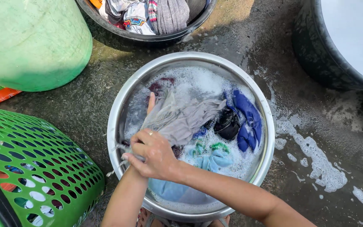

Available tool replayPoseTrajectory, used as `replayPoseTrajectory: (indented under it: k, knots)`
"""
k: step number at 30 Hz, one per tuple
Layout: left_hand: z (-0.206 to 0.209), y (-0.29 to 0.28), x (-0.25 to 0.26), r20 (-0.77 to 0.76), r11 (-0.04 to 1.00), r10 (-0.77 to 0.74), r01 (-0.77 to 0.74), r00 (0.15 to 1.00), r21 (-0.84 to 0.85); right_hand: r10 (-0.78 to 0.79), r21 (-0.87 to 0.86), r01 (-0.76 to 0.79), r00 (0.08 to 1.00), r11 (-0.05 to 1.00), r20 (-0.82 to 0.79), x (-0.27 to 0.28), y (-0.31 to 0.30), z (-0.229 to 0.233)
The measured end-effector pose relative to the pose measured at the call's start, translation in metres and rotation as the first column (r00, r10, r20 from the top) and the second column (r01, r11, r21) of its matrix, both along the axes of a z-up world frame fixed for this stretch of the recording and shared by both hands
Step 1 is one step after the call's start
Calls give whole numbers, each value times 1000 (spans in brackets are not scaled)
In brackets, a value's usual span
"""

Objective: The person washes several items of clothing by hand in a metal basin filled with soapy water, scrubbing, wringing, and moving them into a separate basket.

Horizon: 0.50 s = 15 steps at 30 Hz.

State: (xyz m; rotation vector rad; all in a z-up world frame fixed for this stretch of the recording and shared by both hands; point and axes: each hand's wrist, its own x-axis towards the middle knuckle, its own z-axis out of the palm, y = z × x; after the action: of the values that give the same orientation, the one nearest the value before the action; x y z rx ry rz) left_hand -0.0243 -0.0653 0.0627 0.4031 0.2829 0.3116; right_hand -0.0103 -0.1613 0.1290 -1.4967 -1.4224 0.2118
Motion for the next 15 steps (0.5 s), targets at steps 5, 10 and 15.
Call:
replayPoseTrajectory:
  k: [5, 10, 15]
  knots:
    - [7, 13, 14, -318, 996, 90, -78, 944, 51, -298, -65, 318, 929, 946, 218, 111, 65, -60]
    - [79, 44, 18, -531, 183, 422, 505, 734, 843, -484, -560, 473, 864, 681, 142, 217, 8, -61]
    - [125, 34, 30, -387, -311, 284, 466, 877, 828, -17, -451, 57, 996, 891, 91, 218, -12, -11]
